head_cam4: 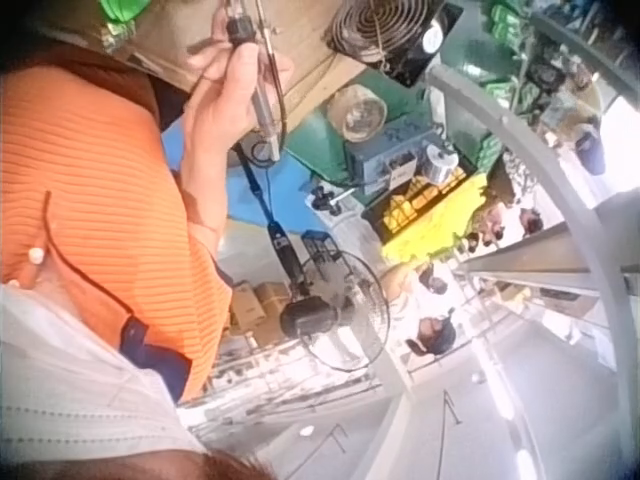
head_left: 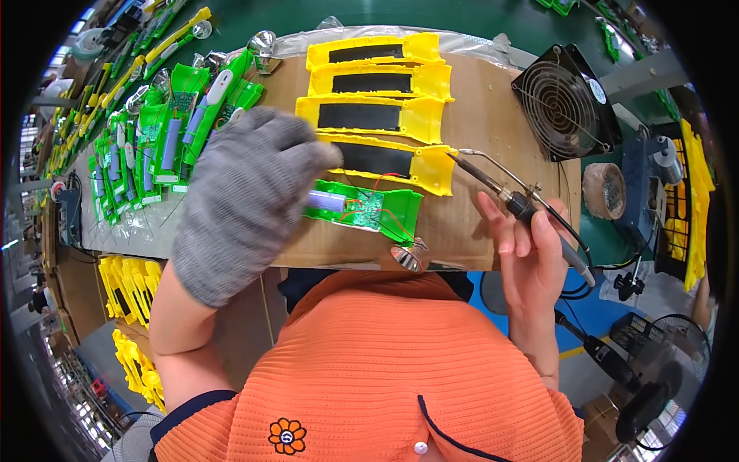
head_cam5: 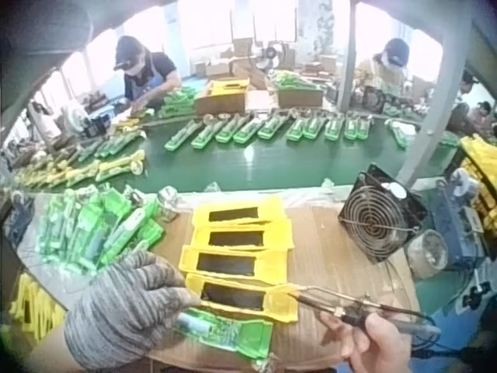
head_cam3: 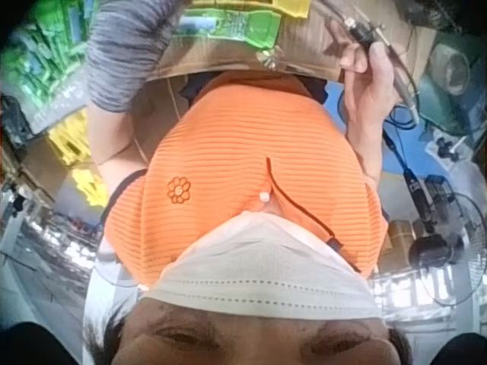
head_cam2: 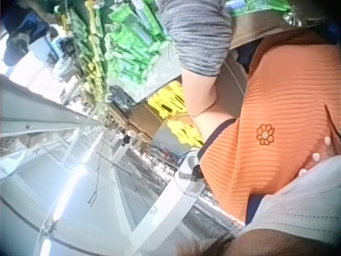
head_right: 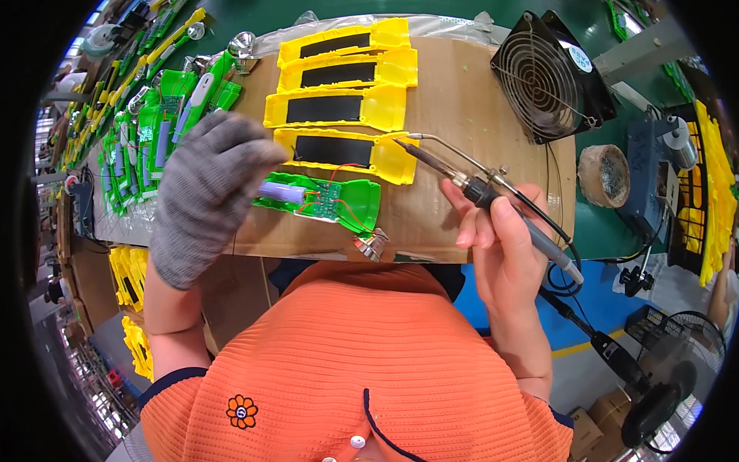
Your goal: Soldering internal electronic components into flashlight housings on an assembly line.
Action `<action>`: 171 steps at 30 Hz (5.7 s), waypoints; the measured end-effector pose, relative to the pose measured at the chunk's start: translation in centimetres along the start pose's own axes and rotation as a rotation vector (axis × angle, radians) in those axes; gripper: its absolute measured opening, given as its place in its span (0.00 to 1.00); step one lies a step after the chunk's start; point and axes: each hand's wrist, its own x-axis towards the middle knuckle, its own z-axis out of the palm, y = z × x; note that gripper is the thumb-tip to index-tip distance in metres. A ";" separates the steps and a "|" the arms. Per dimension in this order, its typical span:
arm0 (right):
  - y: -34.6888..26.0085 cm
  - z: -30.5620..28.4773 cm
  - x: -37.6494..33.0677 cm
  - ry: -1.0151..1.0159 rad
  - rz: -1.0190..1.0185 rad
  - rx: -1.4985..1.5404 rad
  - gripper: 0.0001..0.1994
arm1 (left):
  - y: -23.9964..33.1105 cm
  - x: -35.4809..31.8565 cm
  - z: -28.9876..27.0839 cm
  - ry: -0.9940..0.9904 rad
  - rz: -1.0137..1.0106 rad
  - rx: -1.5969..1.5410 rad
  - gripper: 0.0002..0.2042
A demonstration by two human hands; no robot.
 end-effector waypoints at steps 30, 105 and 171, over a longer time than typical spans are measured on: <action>0.5 2.4 -2.9 -0.139 0.154 -0.317 0.10 | -0.7 -2.0 3.3 -0.166 0.137 -0.212 0.05; 0.4 -0.3 1.5 0.315 -0.081 -0.038 0.11 | -27.7 16.0 0.8 -0.695 -0.225 0.370 0.41; 0.3 5.2 4.2 -0.160 0.338 -0.353 0.10 | -1.6 -0.6 4.3 -0.066 -0.334 -0.442 0.06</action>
